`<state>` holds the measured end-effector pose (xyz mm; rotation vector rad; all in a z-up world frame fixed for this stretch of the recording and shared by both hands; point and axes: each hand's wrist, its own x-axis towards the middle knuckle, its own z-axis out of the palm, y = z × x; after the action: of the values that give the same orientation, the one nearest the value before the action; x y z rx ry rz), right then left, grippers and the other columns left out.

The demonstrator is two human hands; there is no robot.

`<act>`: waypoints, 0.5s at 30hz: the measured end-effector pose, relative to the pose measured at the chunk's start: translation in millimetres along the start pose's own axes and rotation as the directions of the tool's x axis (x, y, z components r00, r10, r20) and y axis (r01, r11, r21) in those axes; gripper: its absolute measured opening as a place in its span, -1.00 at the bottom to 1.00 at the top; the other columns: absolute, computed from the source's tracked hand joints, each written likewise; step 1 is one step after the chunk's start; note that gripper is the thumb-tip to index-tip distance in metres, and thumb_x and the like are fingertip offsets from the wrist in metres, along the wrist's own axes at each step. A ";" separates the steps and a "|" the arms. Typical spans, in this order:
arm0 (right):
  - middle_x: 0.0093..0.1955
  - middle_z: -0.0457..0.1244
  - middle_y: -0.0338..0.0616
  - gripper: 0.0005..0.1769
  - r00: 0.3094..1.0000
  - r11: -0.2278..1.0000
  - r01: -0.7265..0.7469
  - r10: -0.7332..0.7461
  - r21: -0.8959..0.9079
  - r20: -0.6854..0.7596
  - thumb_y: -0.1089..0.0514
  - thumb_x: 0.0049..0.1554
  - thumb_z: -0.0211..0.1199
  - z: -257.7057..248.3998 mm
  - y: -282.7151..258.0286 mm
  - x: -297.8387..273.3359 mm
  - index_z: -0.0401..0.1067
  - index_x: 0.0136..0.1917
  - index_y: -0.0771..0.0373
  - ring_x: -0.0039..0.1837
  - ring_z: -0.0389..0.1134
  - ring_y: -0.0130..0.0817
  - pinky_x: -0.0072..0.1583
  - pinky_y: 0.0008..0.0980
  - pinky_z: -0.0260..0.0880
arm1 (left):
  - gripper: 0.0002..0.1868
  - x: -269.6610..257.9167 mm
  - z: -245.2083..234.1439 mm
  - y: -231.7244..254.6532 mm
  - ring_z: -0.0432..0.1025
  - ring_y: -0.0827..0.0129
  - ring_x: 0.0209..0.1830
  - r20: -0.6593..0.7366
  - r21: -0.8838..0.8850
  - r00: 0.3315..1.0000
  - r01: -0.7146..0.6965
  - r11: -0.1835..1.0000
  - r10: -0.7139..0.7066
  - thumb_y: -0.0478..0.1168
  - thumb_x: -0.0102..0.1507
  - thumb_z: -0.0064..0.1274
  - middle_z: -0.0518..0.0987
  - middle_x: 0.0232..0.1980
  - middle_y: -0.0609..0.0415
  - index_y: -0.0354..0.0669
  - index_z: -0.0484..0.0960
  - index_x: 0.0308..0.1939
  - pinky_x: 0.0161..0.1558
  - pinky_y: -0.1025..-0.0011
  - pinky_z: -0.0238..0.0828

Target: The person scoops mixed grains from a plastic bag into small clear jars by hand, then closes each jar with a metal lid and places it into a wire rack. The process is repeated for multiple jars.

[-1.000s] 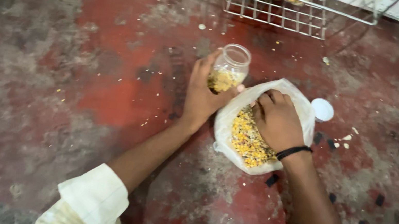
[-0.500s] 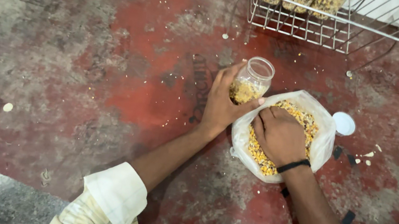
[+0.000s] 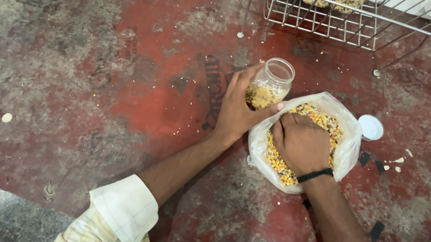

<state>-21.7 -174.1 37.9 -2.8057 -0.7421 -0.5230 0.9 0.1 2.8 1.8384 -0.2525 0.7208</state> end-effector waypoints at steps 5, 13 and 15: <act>-0.25 0.36 -0.02 -0.72 0.998 0.999 0.048 -0.049 -0.016 -0.035 0.03 0.19 0.17 -0.1 2.8 1.1 0.46 -0.23 0.25 -0.17 0.42 -0.03 -0.12 -0.04 0.42 | -0.04 0.9 0.1 3.0 0.36 0.04 0.42 -0.009 -0.003 1.000 -0.001 1.000 0.001 0.11 0.10 0.42 0.42 0.38 -0.13 -0.11 0.32 0.47 0.39 0.16 0.37; -0.37 0.21 -0.10 -0.54 0.961 0.838 -0.151 0.248 0.525 -0.120 -0.02 0.38 0.16 13.6 41.0 -3.0 0.39 -0.31 0.24 -0.33 0.22 -0.22 -0.23 -0.25 0.20 | -0.04 0.1 -1.6 2.6 0.34 0.01 0.43 0.012 0.018 1.000 -0.024 1.000 0.024 0.07 0.11 0.44 0.41 0.38 -0.13 -0.12 0.31 0.47 0.40 0.13 0.34; -0.38 0.09 -0.32 -0.47 0.906 0.290 -0.228 0.413 0.929 0.094 -0.05 0.43 0.16 14.1 46.4 4.9 0.28 -0.35 0.17 -0.35 0.01 -0.48 -0.30 -0.45 0.01 | -0.04 5.1 -2.5 4.7 0.34 0.01 0.42 0.015 0.013 0.999 -0.029 1.000 0.029 0.06 0.10 0.44 0.41 0.38 -0.14 -0.13 0.30 0.47 0.39 0.13 0.34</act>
<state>9.9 -207.9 22.5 -1.6677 -0.2285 -0.1332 1.7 1.4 10.0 1.8559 -0.2849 0.7308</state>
